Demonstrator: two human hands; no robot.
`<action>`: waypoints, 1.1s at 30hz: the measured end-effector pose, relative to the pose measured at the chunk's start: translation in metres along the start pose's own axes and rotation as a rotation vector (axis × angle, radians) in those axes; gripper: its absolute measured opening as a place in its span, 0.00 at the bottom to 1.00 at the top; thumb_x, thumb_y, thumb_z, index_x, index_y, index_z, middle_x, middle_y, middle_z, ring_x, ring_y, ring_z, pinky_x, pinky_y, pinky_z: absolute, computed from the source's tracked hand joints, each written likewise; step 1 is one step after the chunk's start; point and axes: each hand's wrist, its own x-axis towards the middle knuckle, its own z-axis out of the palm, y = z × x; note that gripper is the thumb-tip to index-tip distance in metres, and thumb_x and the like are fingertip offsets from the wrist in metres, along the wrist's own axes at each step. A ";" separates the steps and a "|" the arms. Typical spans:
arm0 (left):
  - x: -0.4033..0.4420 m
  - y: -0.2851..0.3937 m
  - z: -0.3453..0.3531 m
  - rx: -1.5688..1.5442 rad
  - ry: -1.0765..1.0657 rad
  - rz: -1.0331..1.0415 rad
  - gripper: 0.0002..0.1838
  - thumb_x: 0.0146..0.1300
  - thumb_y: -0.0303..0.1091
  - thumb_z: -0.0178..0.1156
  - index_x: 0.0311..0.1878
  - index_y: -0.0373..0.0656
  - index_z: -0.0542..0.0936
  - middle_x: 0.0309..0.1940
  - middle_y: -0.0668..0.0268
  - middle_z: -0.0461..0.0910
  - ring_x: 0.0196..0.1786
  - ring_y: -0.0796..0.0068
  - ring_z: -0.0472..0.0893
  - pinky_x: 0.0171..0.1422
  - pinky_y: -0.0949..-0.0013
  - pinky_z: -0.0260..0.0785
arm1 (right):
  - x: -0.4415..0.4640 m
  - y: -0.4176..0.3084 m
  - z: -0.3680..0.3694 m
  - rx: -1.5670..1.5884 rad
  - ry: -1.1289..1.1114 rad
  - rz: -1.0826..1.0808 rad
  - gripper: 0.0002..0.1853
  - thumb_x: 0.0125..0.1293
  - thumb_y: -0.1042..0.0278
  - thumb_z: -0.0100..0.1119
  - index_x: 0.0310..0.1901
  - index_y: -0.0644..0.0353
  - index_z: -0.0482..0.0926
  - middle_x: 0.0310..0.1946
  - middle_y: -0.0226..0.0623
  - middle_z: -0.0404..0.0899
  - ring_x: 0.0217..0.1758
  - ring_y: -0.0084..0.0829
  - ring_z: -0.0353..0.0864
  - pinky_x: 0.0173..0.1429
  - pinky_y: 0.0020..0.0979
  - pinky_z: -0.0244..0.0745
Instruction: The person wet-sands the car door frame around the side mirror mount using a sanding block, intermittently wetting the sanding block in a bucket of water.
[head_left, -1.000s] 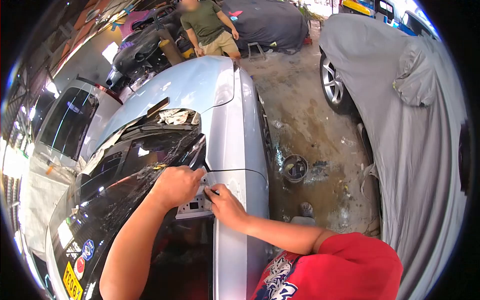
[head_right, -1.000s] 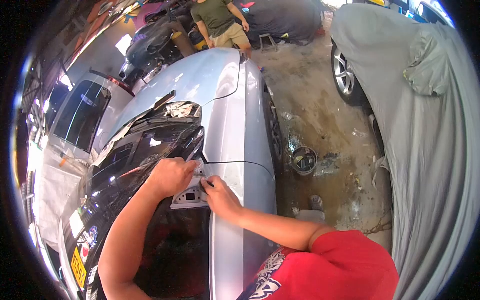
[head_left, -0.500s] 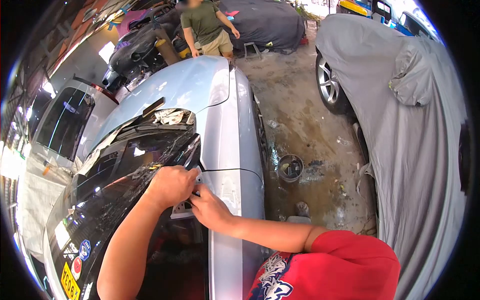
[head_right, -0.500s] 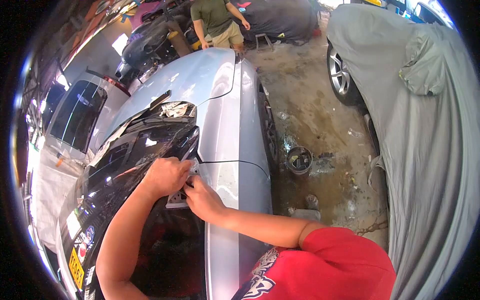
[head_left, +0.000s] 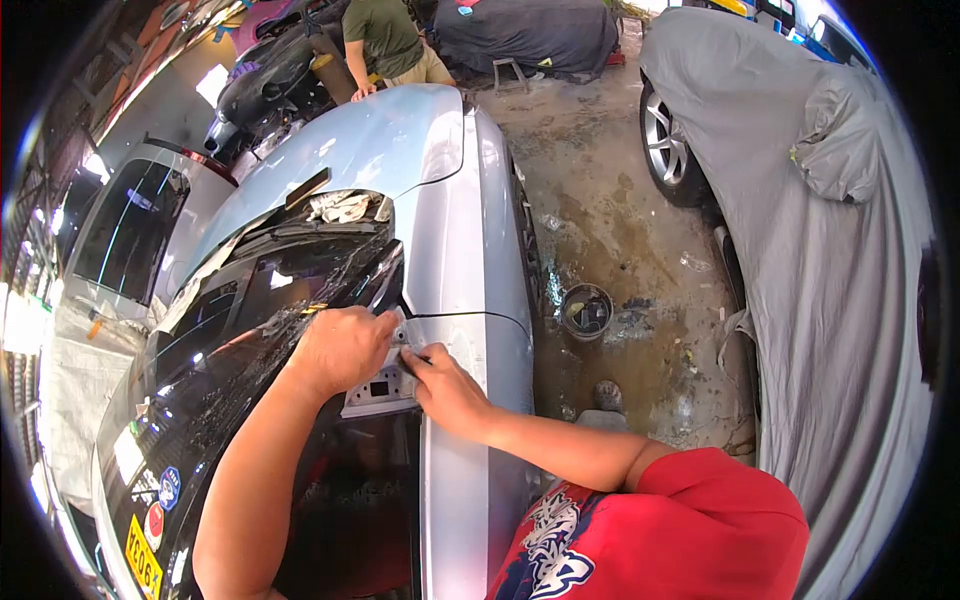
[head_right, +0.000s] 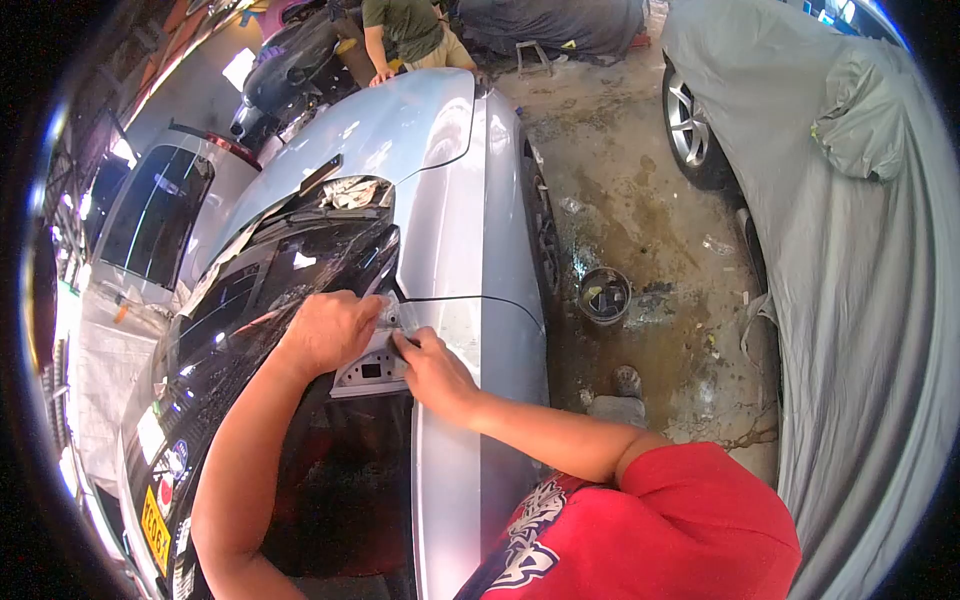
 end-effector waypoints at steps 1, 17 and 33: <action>0.000 -0.001 0.000 -0.011 -0.002 -0.010 0.09 0.66 0.34 0.64 0.48 0.46 0.84 0.27 0.57 0.85 0.34 0.54 0.88 0.39 0.52 0.82 | 0.002 -0.006 -0.002 0.010 -0.005 0.008 0.28 0.66 0.79 0.57 0.70 0.64 0.77 0.56 0.55 0.74 0.58 0.59 0.81 0.59 0.51 0.80; 0.003 0.001 -0.003 -0.042 -0.101 -0.121 0.14 0.74 0.35 0.59 0.59 0.48 0.83 0.30 0.54 0.86 0.36 0.49 0.87 0.42 0.48 0.80 | -0.008 -0.011 0.004 0.011 0.001 -0.002 0.28 0.69 0.78 0.58 0.71 0.66 0.76 0.57 0.50 0.74 0.52 0.52 0.83 0.59 0.45 0.81; 0.003 0.000 0.000 -0.026 -0.028 -0.087 0.11 0.72 0.38 0.61 0.53 0.46 0.82 0.24 0.54 0.85 0.31 0.50 0.87 0.37 0.48 0.81 | -0.009 0.000 -0.016 0.024 -0.128 0.091 0.26 0.70 0.75 0.57 0.69 0.66 0.78 0.57 0.52 0.74 0.53 0.55 0.84 0.59 0.48 0.82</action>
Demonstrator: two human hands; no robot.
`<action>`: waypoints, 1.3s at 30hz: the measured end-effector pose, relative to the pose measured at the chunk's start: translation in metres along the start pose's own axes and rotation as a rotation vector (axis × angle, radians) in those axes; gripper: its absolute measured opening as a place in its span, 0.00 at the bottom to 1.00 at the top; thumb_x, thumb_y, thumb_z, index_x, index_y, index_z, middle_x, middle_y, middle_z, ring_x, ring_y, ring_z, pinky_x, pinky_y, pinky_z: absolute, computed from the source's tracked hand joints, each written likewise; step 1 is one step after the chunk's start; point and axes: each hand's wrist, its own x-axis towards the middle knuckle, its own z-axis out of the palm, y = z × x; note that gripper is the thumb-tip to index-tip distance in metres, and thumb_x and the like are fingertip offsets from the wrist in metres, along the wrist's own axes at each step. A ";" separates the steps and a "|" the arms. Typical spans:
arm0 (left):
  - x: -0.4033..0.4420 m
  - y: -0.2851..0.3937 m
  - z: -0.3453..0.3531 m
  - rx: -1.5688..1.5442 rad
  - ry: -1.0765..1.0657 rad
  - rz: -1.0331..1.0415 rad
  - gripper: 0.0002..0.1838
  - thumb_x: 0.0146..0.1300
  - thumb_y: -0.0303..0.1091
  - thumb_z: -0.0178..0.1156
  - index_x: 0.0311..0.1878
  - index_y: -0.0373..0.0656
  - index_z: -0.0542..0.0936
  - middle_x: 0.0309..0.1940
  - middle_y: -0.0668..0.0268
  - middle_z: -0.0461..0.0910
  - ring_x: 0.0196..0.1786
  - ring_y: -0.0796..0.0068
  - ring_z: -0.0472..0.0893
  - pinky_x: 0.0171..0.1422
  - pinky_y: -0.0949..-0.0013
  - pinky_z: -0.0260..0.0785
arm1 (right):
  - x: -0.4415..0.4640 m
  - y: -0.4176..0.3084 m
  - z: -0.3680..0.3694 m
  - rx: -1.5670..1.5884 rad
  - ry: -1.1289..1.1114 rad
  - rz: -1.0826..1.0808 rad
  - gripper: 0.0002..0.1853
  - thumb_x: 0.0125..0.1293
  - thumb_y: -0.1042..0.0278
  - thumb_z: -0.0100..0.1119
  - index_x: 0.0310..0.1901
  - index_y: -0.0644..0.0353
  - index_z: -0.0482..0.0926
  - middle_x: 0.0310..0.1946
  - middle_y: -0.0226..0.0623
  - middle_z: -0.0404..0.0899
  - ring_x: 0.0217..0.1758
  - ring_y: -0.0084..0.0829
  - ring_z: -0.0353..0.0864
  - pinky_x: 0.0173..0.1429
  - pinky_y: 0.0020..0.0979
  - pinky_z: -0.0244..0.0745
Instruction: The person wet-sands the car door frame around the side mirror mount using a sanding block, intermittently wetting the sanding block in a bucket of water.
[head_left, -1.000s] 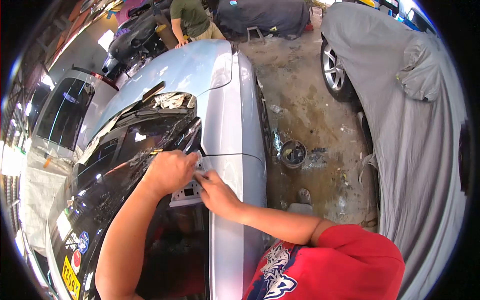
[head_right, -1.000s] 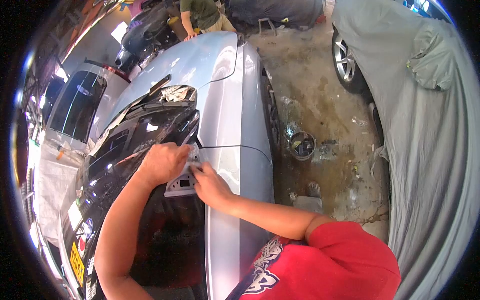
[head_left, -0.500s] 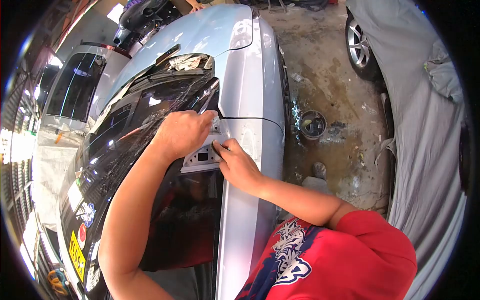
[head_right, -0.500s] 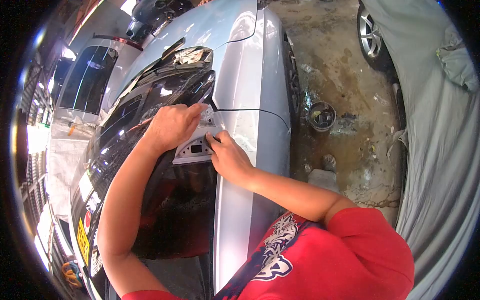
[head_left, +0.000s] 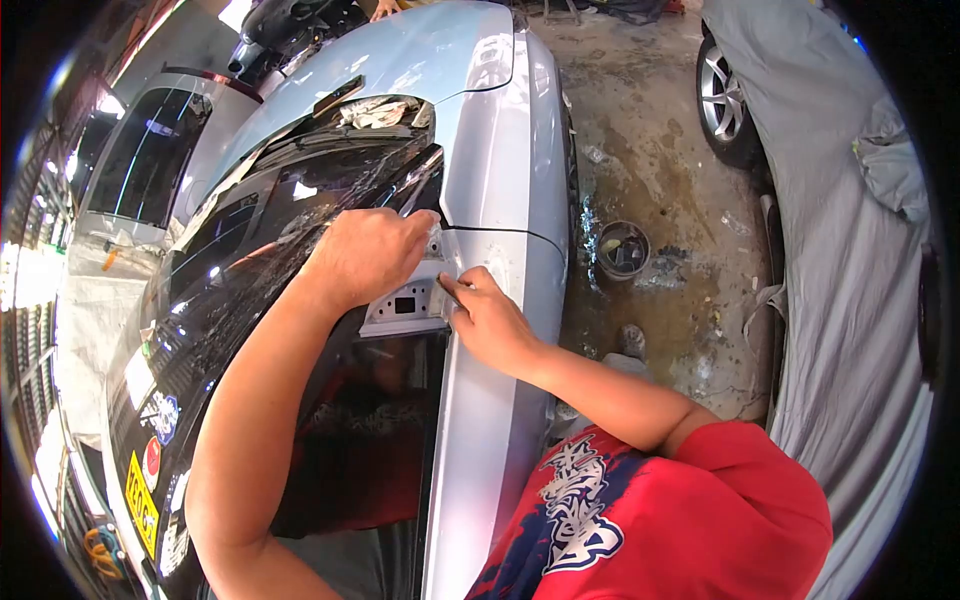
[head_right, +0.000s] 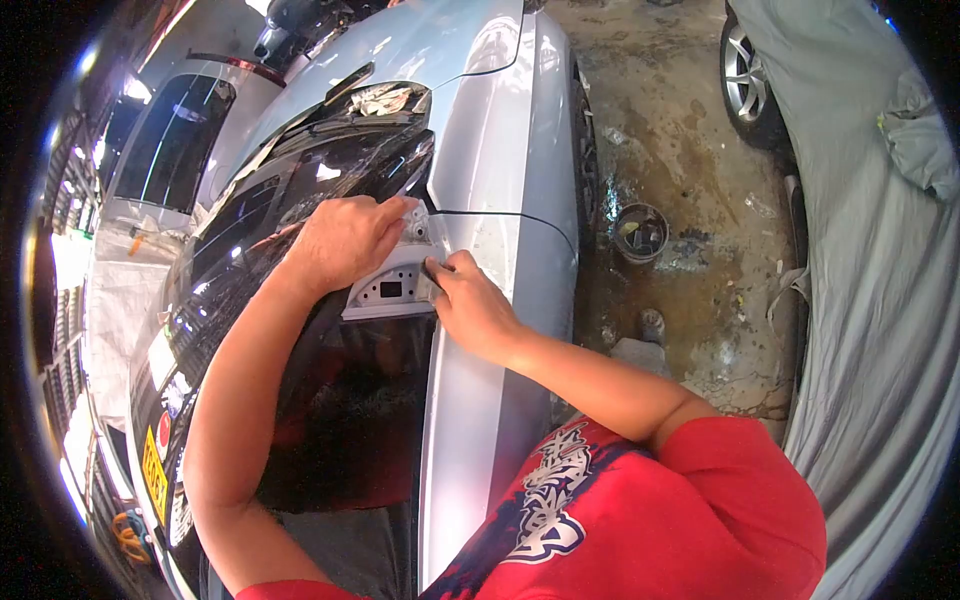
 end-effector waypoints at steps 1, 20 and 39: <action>0.000 0.000 0.000 -0.004 0.003 0.003 0.11 0.73 0.38 0.61 0.53 0.46 0.82 0.24 0.54 0.85 0.32 0.50 0.87 0.37 0.48 0.81 | 0.000 0.004 -0.003 -0.014 0.029 0.001 0.26 0.70 0.75 0.57 0.70 0.66 0.78 0.58 0.52 0.74 0.54 0.55 0.84 0.59 0.48 0.82; 0.002 0.004 -0.007 -0.019 -0.100 -0.062 0.15 0.74 0.36 0.60 0.59 0.47 0.84 0.30 0.54 0.86 0.36 0.50 0.87 0.43 0.49 0.81 | 0.007 0.008 0.005 -0.029 0.063 0.005 0.28 0.69 0.75 0.58 0.71 0.67 0.75 0.56 0.51 0.75 0.54 0.55 0.83 0.59 0.49 0.81; -0.001 0.004 -0.005 -0.036 -0.032 -0.027 0.12 0.71 0.36 0.61 0.54 0.46 0.85 0.28 0.53 0.86 0.34 0.49 0.88 0.40 0.48 0.82 | 0.006 -0.032 0.020 -0.043 0.134 -0.156 0.27 0.66 0.77 0.58 0.69 0.67 0.77 0.55 0.49 0.76 0.58 0.53 0.81 0.59 0.49 0.81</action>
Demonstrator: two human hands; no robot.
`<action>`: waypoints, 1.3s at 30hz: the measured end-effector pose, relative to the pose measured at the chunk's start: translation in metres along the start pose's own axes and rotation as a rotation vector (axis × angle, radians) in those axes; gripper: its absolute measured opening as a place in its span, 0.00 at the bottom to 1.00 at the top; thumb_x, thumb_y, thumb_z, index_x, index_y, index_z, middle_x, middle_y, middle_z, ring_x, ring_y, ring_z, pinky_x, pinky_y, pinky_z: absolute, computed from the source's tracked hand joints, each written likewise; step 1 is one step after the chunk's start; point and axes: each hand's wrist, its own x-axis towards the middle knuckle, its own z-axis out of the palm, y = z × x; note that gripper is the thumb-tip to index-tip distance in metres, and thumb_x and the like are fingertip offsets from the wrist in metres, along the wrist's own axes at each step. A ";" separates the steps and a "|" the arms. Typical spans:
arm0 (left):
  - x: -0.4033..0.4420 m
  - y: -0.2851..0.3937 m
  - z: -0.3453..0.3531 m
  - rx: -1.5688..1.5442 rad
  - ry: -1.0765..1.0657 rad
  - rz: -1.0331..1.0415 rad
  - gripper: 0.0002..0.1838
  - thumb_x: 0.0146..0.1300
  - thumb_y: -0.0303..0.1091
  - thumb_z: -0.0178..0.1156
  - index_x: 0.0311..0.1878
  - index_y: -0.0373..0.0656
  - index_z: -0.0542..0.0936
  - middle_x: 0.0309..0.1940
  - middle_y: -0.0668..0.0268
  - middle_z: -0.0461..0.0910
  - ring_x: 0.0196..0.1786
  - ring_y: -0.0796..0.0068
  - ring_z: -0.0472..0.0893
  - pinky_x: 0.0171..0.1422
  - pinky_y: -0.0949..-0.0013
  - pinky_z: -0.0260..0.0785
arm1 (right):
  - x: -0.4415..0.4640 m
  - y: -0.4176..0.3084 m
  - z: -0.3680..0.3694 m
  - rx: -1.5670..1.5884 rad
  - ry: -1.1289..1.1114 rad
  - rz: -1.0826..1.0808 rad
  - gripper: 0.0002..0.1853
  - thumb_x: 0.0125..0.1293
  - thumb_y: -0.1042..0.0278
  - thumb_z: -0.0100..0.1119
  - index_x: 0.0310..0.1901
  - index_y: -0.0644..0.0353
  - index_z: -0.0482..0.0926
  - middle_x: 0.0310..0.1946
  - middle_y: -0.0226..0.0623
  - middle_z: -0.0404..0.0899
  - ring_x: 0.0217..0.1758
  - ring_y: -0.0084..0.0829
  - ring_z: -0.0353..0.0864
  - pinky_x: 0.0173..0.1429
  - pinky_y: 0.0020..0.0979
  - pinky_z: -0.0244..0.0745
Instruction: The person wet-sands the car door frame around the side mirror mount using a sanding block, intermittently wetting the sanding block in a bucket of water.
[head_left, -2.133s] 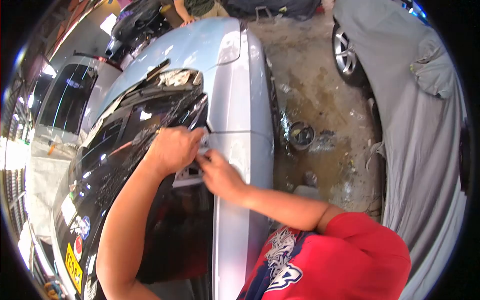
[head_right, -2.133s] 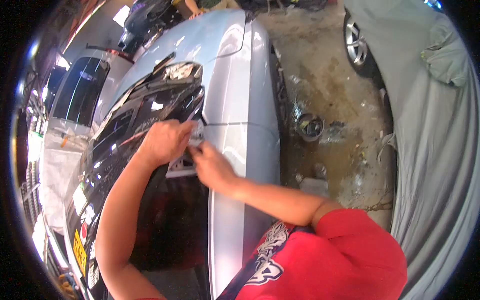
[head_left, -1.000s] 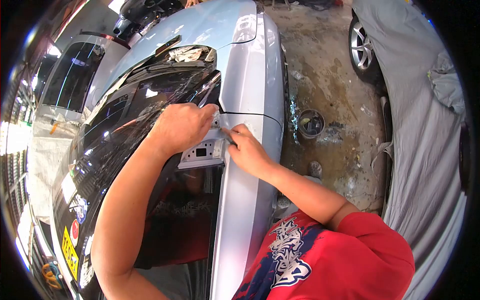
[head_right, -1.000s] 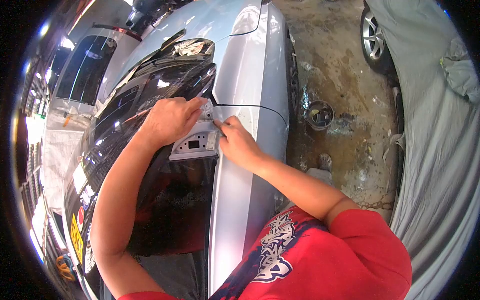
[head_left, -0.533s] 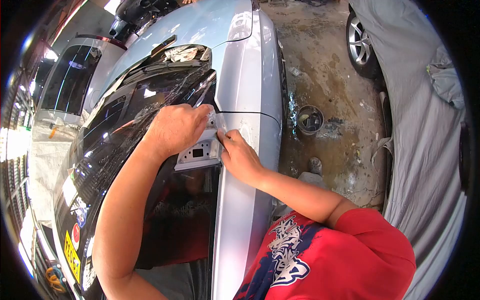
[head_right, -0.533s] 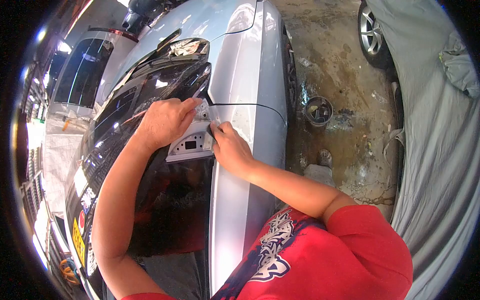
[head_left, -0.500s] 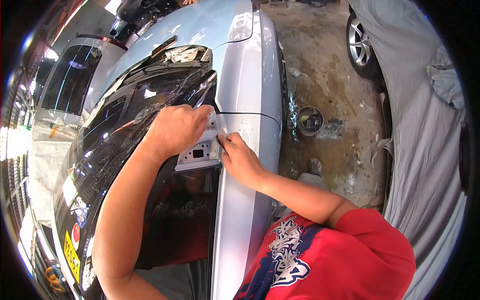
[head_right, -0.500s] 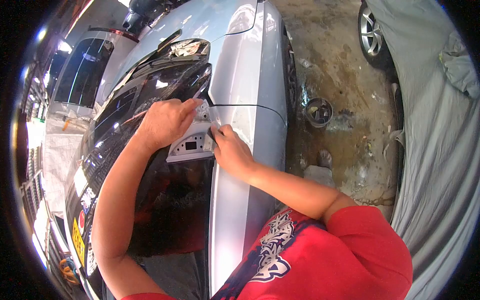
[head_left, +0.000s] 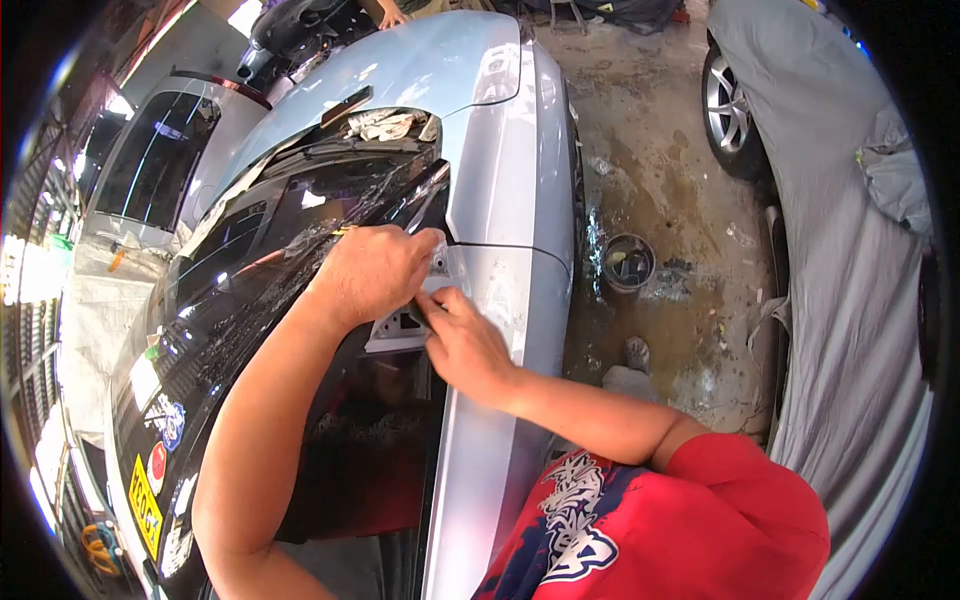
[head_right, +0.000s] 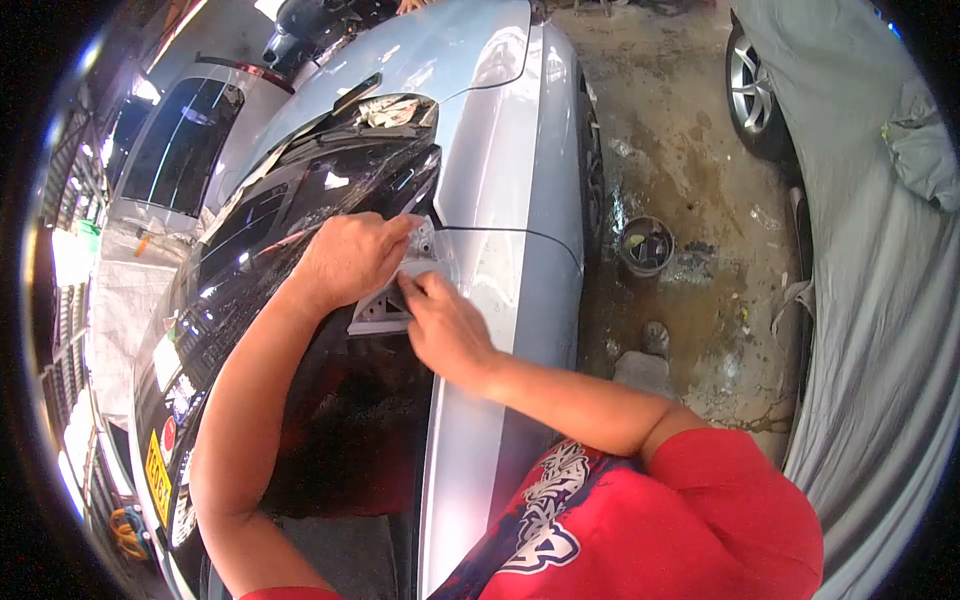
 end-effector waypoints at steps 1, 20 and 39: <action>0.000 0.001 0.000 0.002 -0.011 -0.008 0.13 0.71 0.36 0.61 0.56 0.47 0.85 0.28 0.54 0.86 0.34 0.50 0.88 0.41 0.49 0.81 | -0.002 0.006 -0.003 -0.037 0.002 0.005 0.27 0.66 0.77 0.58 0.68 0.67 0.77 0.56 0.49 0.76 0.58 0.53 0.81 0.59 0.49 0.81; 0.002 0.002 -0.002 0.017 -0.082 -0.043 0.15 0.74 0.38 0.60 0.59 0.48 0.85 0.31 0.54 0.87 0.37 0.49 0.88 0.44 0.47 0.80 | 0.001 -0.007 0.002 -0.018 0.001 -0.038 0.26 0.64 0.78 0.60 0.65 0.69 0.78 0.57 0.46 0.79 0.60 0.51 0.82 0.59 0.46 0.82; -0.001 -0.005 0.004 -0.036 0.010 -0.008 0.15 0.79 0.46 0.53 0.48 0.44 0.81 0.25 0.52 0.85 0.34 0.45 0.87 0.41 0.44 0.80 | 0.000 0.000 0.007 -0.162 0.074 -0.200 0.29 0.59 0.79 0.64 0.66 0.62 0.81 0.53 0.39 0.77 0.52 0.47 0.80 0.56 0.46 0.79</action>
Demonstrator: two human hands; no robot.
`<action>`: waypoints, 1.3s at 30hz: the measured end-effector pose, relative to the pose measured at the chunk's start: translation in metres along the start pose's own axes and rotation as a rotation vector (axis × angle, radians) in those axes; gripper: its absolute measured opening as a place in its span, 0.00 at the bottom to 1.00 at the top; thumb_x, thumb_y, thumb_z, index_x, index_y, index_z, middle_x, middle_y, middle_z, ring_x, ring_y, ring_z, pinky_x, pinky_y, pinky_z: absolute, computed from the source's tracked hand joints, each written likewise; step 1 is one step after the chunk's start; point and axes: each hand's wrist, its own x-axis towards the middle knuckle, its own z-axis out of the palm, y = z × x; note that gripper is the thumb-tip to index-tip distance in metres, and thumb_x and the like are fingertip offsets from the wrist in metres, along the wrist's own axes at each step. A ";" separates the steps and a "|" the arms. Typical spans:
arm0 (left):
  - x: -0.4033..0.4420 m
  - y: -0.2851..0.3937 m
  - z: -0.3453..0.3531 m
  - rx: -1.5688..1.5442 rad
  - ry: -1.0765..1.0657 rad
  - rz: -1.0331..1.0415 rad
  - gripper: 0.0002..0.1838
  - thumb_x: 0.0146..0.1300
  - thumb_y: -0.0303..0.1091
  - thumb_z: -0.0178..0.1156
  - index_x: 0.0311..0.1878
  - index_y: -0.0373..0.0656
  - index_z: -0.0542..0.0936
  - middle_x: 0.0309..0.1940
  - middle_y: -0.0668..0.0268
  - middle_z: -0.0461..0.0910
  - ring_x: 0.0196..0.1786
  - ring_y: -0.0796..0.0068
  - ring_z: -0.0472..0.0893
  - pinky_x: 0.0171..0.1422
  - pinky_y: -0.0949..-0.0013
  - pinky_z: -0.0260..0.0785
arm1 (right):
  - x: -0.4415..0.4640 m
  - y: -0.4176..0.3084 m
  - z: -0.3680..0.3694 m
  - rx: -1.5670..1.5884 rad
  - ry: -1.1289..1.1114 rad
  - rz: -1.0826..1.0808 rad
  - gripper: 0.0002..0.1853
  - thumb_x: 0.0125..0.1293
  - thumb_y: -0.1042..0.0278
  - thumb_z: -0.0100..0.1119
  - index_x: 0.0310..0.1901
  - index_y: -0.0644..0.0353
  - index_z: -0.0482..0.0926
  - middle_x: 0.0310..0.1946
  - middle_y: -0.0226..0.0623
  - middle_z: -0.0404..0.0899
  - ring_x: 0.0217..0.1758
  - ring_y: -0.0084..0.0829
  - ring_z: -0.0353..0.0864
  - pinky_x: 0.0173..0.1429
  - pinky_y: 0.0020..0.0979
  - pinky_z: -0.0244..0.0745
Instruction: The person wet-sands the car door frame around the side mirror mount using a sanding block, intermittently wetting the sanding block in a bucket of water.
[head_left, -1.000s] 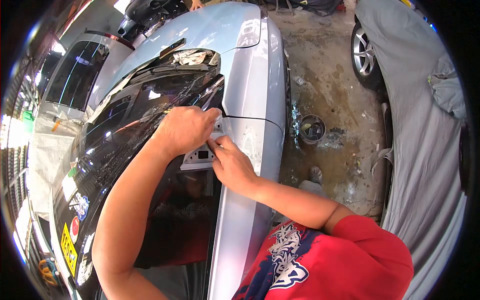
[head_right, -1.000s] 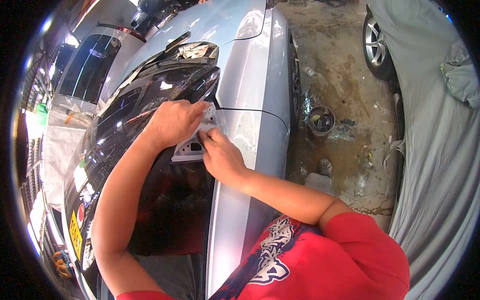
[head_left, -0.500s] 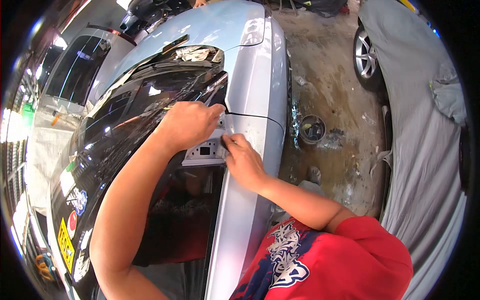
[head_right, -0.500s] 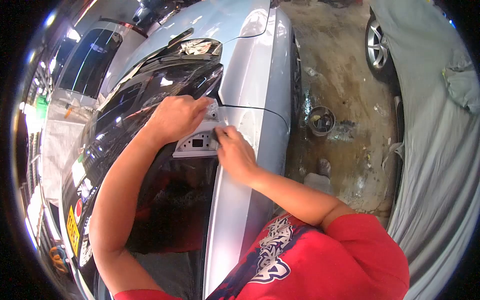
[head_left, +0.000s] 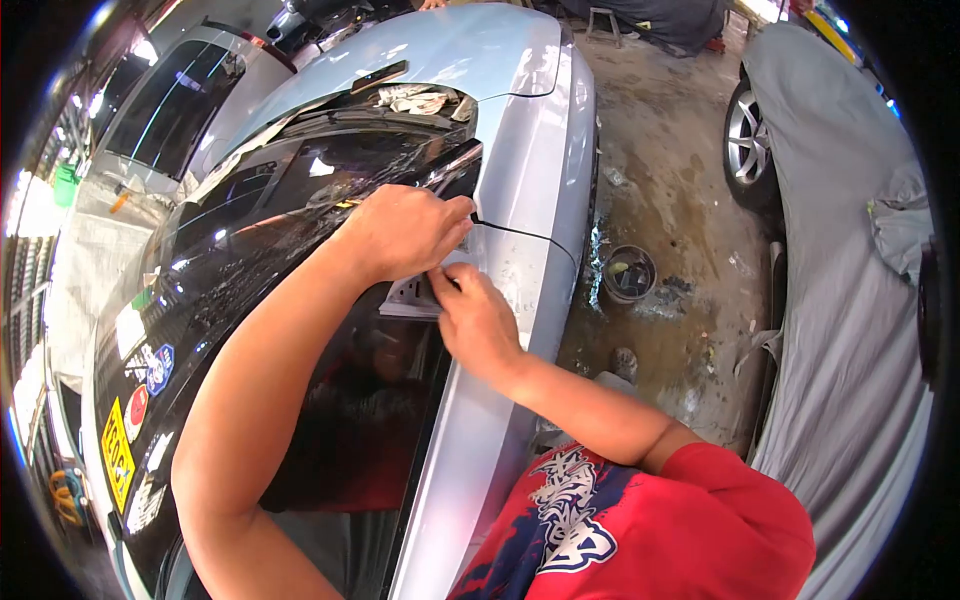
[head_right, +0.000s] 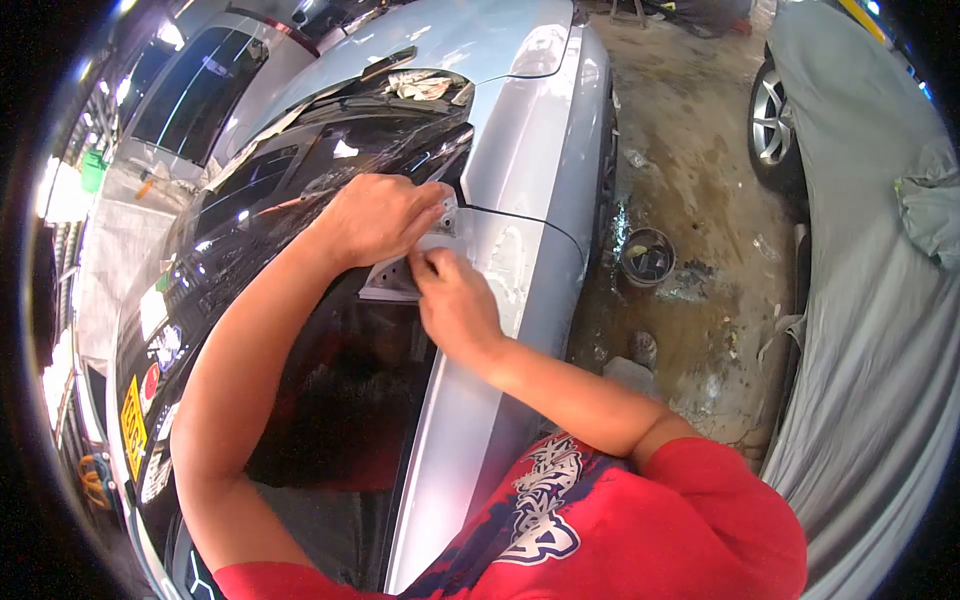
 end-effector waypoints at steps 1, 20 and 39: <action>0.000 0.001 -0.002 0.005 -0.008 -0.006 0.15 0.79 0.46 0.53 0.48 0.44 0.81 0.25 0.52 0.85 0.33 0.45 0.87 0.41 0.44 0.80 | 0.002 -0.010 -0.003 0.004 -0.017 -0.049 0.29 0.59 0.79 0.64 0.66 0.61 0.82 0.52 0.39 0.77 0.52 0.46 0.80 0.56 0.45 0.79; 0.001 -0.002 0.002 -0.001 -0.020 -0.009 0.16 0.79 0.47 0.53 0.48 0.44 0.81 0.27 0.53 0.87 0.33 0.46 0.88 0.40 0.46 0.81 | 0.008 -0.019 -0.010 0.001 -0.016 -0.166 0.29 0.57 0.78 0.65 0.64 0.56 0.84 0.50 0.36 0.77 0.49 0.44 0.81 0.54 0.45 0.78; 0.002 0.000 -0.003 -0.039 -0.034 -0.057 0.17 0.80 0.48 0.52 0.53 0.45 0.83 0.28 0.52 0.87 0.35 0.44 0.88 0.43 0.45 0.81 | 0.013 -0.020 -0.022 0.004 -0.059 -0.236 0.32 0.54 0.81 0.65 0.65 0.54 0.85 0.50 0.36 0.77 0.50 0.44 0.80 0.54 0.44 0.78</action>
